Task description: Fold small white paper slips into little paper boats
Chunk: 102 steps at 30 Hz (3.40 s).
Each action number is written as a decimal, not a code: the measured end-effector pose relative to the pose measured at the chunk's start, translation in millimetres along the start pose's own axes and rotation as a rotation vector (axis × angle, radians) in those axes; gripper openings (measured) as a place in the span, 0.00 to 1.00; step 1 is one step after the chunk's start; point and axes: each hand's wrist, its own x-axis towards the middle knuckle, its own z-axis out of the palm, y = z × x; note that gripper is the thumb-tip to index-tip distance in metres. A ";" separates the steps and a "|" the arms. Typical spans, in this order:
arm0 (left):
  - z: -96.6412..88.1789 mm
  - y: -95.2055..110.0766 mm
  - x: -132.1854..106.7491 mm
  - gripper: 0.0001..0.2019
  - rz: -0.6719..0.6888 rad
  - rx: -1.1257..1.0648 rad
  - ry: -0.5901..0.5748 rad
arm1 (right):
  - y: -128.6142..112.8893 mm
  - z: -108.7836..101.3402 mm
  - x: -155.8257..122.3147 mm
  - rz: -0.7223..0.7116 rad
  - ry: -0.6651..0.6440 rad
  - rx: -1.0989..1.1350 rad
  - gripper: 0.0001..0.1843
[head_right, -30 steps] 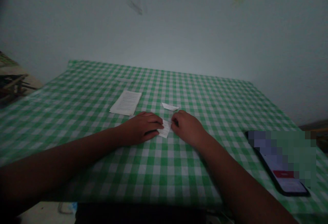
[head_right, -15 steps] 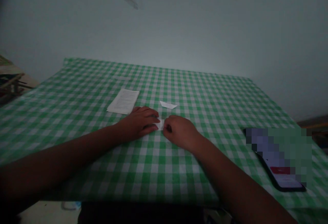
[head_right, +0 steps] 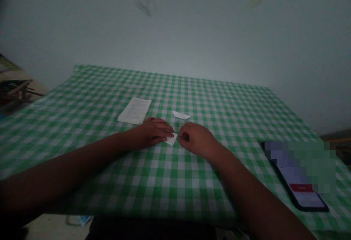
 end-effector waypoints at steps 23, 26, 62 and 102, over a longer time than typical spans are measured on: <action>0.4 6.8 2.3 0.09 -0.086 -0.059 -0.008 | -0.9 18.5 10.7 0.231 0.147 -0.118 0.08; 1.4 5.4 1.3 0.10 -0.062 -0.059 0.009 | 2.4 19.5 10.9 0.229 0.186 -0.117 0.08; -1.7 12.6 -4.6 0.23 -0.167 -0.152 0.152 | -6.3 24.4 2.0 -0.222 0.156 -0.037 0.08; -15.6 10.7 -7.4 0.12 0.087 0.211 -0.055 | 5.5 17.3 5.3 -0.095 0.163 0.023 0.05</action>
